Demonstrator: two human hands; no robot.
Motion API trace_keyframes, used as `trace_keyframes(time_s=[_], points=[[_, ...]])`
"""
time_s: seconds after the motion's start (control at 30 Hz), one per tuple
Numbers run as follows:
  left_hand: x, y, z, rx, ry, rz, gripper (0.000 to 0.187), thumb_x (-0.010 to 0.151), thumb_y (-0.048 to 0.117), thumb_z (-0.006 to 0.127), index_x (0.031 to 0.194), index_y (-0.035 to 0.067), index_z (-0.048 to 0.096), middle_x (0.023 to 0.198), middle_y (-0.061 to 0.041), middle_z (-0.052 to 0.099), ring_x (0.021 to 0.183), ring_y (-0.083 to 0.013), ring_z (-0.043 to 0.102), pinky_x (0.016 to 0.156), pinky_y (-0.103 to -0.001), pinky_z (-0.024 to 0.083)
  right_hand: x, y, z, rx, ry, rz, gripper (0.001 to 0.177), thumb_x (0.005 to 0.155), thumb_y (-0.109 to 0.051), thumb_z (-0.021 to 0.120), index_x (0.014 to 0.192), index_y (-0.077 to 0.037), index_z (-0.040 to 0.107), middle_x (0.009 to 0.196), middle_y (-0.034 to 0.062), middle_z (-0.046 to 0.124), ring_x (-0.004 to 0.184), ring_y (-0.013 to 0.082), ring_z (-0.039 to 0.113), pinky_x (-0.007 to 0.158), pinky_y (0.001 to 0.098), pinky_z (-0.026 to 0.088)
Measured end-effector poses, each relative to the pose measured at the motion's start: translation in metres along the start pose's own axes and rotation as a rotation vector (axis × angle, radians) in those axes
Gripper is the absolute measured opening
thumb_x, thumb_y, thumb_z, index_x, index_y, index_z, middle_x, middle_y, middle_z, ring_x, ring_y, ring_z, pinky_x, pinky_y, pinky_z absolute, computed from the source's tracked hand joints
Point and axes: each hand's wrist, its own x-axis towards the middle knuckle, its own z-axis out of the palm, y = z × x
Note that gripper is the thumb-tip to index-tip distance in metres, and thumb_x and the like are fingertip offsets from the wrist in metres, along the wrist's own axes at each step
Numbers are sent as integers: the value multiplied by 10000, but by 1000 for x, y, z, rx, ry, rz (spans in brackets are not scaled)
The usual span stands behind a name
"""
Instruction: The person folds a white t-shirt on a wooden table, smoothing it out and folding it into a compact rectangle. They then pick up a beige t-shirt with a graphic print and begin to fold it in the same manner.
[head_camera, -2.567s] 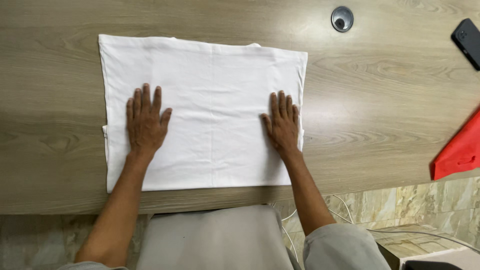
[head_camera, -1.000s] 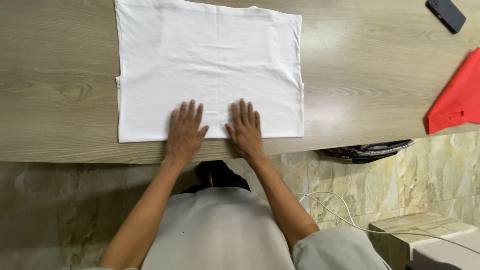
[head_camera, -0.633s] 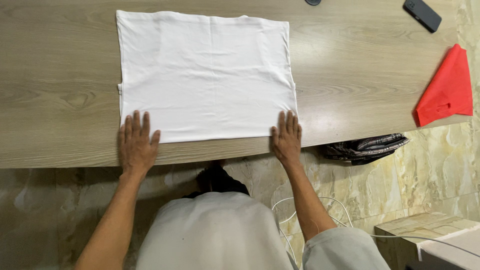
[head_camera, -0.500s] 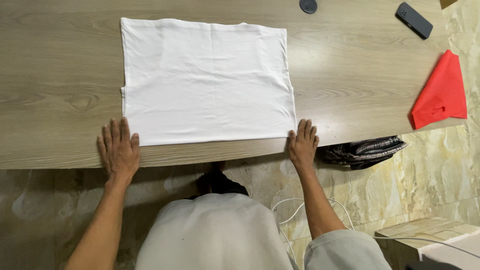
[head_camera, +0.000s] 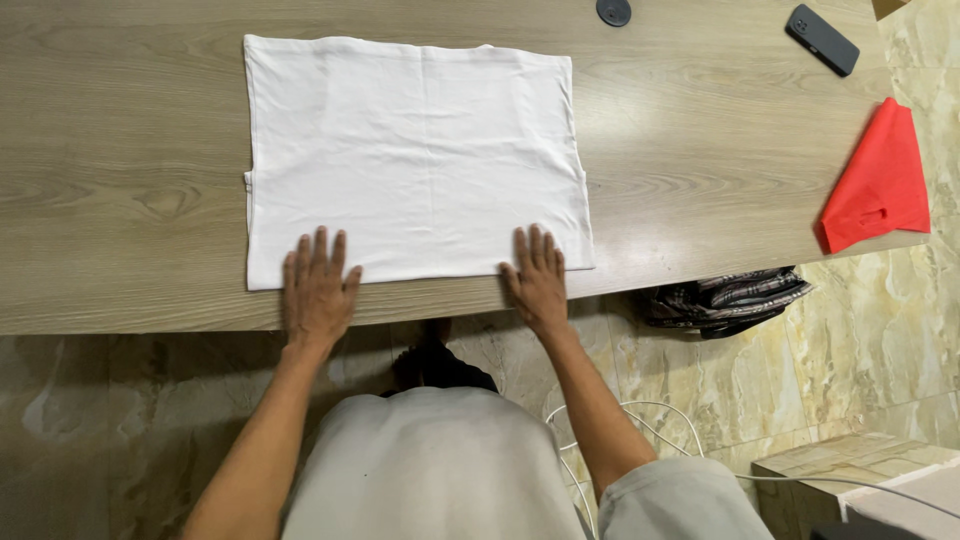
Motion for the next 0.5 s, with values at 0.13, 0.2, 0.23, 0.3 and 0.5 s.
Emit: trace_keyframes(time_s=[0.13,0.2,0.23,0.3,0.5], points=[[-16,-49,-10,-74,95,-175,678,1080,526,229,1649,177,113,1732,-96,73,1587,-313,17,1276,-482,-27,-7,55,-23,23,8,250,752,1050,-628,204,1663,-196,150,1727,142,55,1577,366,33,1250,542,28],[-20,-55,-9,-106,142,-219,682,1087,523,231,1660,173,115,1735,-105,57,1598,-325,11,1282,-505,-39,-9,66,-27,12,42,297,741,1060,-628,224,1658,-193,189,1725,159,91,1582,382,52,1259,553,53],[-22,-51,-6,-117,171,-224,686,1091,520,232,1666,164,115,1731,-127,44,1601,-330,8,1278,-518,-44,-8,68,-27,12,91,287,733,1072,-624,235,1653,-179,200,1726,173,103,1590,385,64,1265,558,62],[-23,-40,-3,-137,192,-176,679,1099,510,229,1670,162,115,1733,-146,25,1607,-338,1,1280,-531,-47,-5,63,-25,4,141,252,714,1081,-611,261,1648,-179,220,1729,186,124,1596,388,79,1271,566,75],[2,8,4,-148,82,-222,707,1080,565,219,1663,185,95,1729,-117,6,1592,-336,-16,1272,-519,-50,21,44,-26,-9,40,228,738,1038,-631,311,1647,-226,216,1720,183,104,1575,401,42,1245,578,49]])
